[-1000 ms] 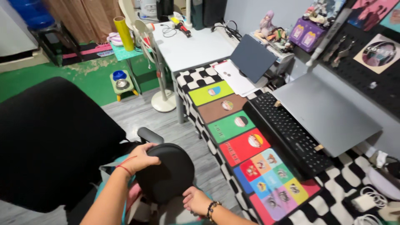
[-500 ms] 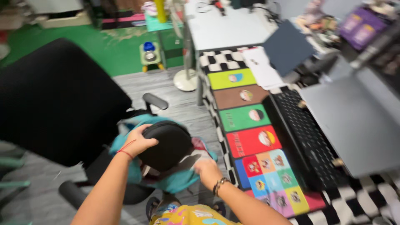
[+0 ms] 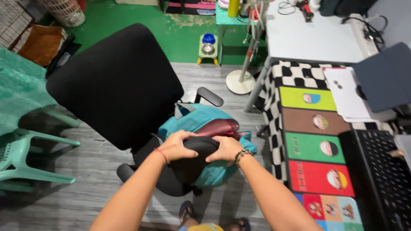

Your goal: The person unpacks a blue backpack placed on a chair, removing a laptop, a tablet, and a small pouch. They place the laptop and tablet on a desk and set the pouch on the floor.

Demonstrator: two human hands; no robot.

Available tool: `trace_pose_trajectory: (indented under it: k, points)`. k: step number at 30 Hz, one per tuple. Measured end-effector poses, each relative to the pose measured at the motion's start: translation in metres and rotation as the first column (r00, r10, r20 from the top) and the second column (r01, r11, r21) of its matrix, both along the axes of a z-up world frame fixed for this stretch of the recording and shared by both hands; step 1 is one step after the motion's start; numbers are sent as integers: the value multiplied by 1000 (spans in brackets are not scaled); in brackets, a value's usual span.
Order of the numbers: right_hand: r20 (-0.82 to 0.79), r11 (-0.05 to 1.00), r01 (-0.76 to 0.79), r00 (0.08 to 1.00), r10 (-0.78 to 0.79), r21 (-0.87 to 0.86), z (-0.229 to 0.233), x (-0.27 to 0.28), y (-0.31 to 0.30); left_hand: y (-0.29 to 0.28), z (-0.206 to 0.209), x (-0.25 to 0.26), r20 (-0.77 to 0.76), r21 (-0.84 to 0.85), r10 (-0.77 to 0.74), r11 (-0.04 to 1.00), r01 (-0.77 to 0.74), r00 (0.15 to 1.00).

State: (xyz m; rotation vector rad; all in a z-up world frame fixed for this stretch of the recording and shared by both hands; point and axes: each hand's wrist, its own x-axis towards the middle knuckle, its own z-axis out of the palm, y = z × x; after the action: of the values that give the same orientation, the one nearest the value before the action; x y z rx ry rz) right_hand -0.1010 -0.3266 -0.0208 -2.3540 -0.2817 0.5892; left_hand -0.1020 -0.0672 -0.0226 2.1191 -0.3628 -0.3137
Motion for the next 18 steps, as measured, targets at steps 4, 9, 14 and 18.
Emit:
trace_pose_trajectory:
  k: [4,9,14,18]
  points:
    - [-4,988,106,994,-106,114,-2,14,12,63,-68,-18,108,-260,556,816,-516,824]
    - [-167,908,310,948,-272,283,-12,30,12,137,-170,-52,-270,831,-189,449,327,944]
    - [-277,793,470,880,-386,388,-16,31,30,153,-213,-43,-556,821,-97,91,564,825]
    - [-331,747,546,834,-442,379,-26,20,38,148,-226,-40,-615,783,-113,31,621,781]
